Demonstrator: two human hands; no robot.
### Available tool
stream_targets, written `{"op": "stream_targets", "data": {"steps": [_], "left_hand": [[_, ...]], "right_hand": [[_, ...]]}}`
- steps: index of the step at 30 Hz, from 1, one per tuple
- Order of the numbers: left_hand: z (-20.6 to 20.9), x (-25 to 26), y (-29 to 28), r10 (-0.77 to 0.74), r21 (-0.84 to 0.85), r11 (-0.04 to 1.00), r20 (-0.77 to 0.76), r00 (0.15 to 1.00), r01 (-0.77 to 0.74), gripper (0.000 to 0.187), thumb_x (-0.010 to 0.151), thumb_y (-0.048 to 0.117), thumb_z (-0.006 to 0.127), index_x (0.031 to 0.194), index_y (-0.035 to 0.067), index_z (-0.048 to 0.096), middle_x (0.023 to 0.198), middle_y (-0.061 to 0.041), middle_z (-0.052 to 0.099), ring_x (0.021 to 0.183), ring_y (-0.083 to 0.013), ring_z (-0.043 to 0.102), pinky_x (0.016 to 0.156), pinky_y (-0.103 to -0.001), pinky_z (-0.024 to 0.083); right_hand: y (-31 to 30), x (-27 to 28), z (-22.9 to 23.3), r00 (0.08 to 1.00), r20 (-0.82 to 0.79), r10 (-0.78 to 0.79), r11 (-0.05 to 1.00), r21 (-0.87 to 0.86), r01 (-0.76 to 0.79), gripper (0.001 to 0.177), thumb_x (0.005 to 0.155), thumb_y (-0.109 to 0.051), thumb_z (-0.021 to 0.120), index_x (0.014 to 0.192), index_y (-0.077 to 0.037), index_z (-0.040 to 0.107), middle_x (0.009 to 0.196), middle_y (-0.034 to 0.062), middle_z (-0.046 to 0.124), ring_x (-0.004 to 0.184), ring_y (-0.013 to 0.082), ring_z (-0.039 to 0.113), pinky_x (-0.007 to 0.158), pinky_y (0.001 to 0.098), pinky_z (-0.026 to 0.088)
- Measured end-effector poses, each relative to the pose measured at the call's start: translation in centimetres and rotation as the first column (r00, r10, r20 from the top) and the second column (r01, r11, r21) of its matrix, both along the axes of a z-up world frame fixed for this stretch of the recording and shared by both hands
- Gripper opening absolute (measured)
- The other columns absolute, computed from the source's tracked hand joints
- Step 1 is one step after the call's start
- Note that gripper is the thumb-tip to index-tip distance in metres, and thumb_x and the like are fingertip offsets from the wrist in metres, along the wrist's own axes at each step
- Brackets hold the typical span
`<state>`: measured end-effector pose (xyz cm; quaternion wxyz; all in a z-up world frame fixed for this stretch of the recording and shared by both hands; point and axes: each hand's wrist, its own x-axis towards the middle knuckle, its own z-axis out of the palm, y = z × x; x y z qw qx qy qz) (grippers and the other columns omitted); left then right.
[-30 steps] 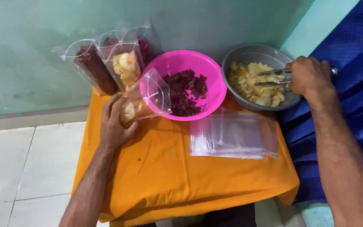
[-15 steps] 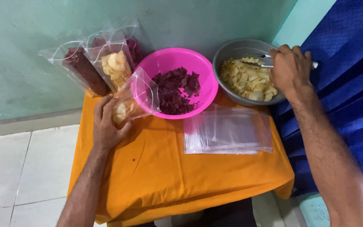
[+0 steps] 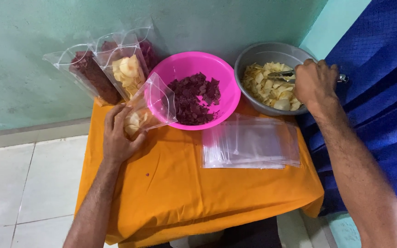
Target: Packaging different types of chips into plastic bags using tongs from various bowls.
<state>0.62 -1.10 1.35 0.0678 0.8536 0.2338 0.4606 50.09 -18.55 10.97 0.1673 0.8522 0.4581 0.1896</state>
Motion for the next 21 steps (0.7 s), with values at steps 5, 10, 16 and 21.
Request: {"op": "stream_targets", "data": {"steps": [5,10,16,21], "left_hand": [[-0.2,-0.2,0.1,0.040,0.082,0.996,0.028,0.999,-0.042,0.064,0.083,0.011,0.079,0.140,-0.001,0.053,0.142,-0.024,0.047,0.133,-0.0399,0.049,0.113,-0.053,0.047],[0.0,-0.3,0.3,0.122,0.208,0.969,0.063,0.991,-0.132,0.064,0.084,0.008,0.085,0.139,0.000,0.054,0.143,-0.024,0.047,0.135,-0.0410,0.048,0.112,-0.055,0.045],[-0.3,-0.5,0.7,0.157,0.265,0.948,0.081,0.984,-0.173,0.064,0.085,0.009,0.090,0.138,0.002,0.053,0.136,-0.020,0.047,0.128,-0.0382,0.050,0.108,-0.052,0.047],[-2.0,-0.2,1.7,0.158,0.268,0.940,0.204,0.966,-0.210,0.070,0.067,0.010,0.094,0.131,0.005,0.066,0.130,-0.019,0.055,0.121,-0.0426,0.055,0.105,-0.054,0.047]], "right_hand": [[-0.4,1.1,0.3,0.996,-0.091,0.019,0.992,0.128,-0.008,0.041,0.080,-0.018,0.073,0.120,-0.022,0.077,0.113,0.0080,0.076,0.102,0.0354,0.073,0.081,0.0496,0.057],[-1.1,-0.6,3.2,0.916,-0.377,0.140,0.953,0.303,-0.021,0.053,0.080,-0.033,0.080,0.132,-0.026,0.074,0.123,0.0131,0.074,0.106,0.0450,0.070,0.089,0.0538,0.055],[-2.2,-12.4,8.8,0.509,-0.848,0.147,0.947,0.269,0.177,0.057,0.079,-0.021,0.085,0.134,-0.028,0.070,0.119,0.0120,0.076,0.055,0.0203,0.059,0.050,0.0318,0.048],[-2.5,-16.6,7.4,0.395,-0.805,0.443,0.895,0.424,-0.139,0.050,0.070,-0.026,0.086,0.119,-0.019,0.078,0.116,0.0154,0.077,0.114,0.0409,0.068,0.092,0.0516,0.054]]}}
